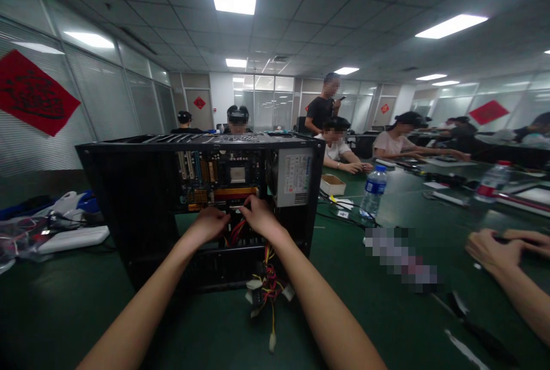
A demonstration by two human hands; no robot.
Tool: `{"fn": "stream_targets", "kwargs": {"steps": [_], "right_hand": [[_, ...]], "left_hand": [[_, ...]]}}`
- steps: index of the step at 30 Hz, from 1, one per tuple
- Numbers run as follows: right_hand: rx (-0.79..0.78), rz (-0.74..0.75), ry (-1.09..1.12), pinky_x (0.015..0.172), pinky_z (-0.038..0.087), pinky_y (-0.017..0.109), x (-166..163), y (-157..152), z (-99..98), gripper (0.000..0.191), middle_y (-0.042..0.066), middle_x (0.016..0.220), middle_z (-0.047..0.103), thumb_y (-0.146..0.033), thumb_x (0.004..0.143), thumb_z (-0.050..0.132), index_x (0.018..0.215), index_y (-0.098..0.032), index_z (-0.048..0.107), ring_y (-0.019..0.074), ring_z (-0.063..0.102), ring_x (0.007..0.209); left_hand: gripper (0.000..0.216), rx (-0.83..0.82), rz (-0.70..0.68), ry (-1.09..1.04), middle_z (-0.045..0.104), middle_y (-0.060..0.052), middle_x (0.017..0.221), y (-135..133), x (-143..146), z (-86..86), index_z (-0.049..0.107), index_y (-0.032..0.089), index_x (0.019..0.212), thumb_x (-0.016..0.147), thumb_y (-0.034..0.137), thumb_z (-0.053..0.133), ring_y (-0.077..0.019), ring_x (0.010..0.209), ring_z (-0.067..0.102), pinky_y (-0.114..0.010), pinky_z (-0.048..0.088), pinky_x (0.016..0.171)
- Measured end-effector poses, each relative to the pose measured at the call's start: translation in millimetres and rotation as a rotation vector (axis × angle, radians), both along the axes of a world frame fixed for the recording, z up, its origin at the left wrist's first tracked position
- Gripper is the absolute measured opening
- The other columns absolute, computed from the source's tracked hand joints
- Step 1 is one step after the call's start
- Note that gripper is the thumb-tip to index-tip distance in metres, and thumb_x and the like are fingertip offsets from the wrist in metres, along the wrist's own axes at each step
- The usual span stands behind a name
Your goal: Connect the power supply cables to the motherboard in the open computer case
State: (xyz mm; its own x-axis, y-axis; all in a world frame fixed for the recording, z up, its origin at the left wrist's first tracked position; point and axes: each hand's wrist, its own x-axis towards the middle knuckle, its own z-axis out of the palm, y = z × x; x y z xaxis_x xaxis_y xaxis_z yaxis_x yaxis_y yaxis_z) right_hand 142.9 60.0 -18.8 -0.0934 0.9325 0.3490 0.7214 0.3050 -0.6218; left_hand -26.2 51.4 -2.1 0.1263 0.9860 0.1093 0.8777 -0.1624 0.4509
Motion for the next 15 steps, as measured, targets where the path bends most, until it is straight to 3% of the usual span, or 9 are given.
{"fn": "stream_targets", "kwargs": {"steps": [7, 15], "right_hand": [[0.004, 0.030, 0.037, 0.081, 0.043, 0.027, -0.6, -0.3, -1.5, 0.013, 0.012, 0.104, 0.072, -0.024, 0.095, 0.063, 0.104, -0.014, 0.064, 0.0214, 0.066, 0.099], [0.013, 0.039, 0.057, 0.081, 0.043, 0.027, -1.3, 2.1, -3.9, 0.012, 0.011, 0.103, 0.072, -0.023, 0.094, 0.063, 0.102, -0.015, 0.065, 0.0216, 0.066, 0.099]], "left_hand": [[0.031, 0.040, 0.025, 0.100, 0.077, -0.018, 0.087, 0.2, 10.7, 3.3, 0.080, 0.011, 0.088, 0.090, 0.026, 0.053, -0.0263, 0.089, 0.073, -0.030, 0.050, 0.082], [0.032, 0.074, 0.047, 0.144, 0.076, -0.023, 0.099, -3.9, 16.2, 3.8, 0.077, 0.007, 0.102, 0.091, 0.024, 0.052, -0.0288, 0.097, 0.073, -0.032, 0.051, 0.084]]}}
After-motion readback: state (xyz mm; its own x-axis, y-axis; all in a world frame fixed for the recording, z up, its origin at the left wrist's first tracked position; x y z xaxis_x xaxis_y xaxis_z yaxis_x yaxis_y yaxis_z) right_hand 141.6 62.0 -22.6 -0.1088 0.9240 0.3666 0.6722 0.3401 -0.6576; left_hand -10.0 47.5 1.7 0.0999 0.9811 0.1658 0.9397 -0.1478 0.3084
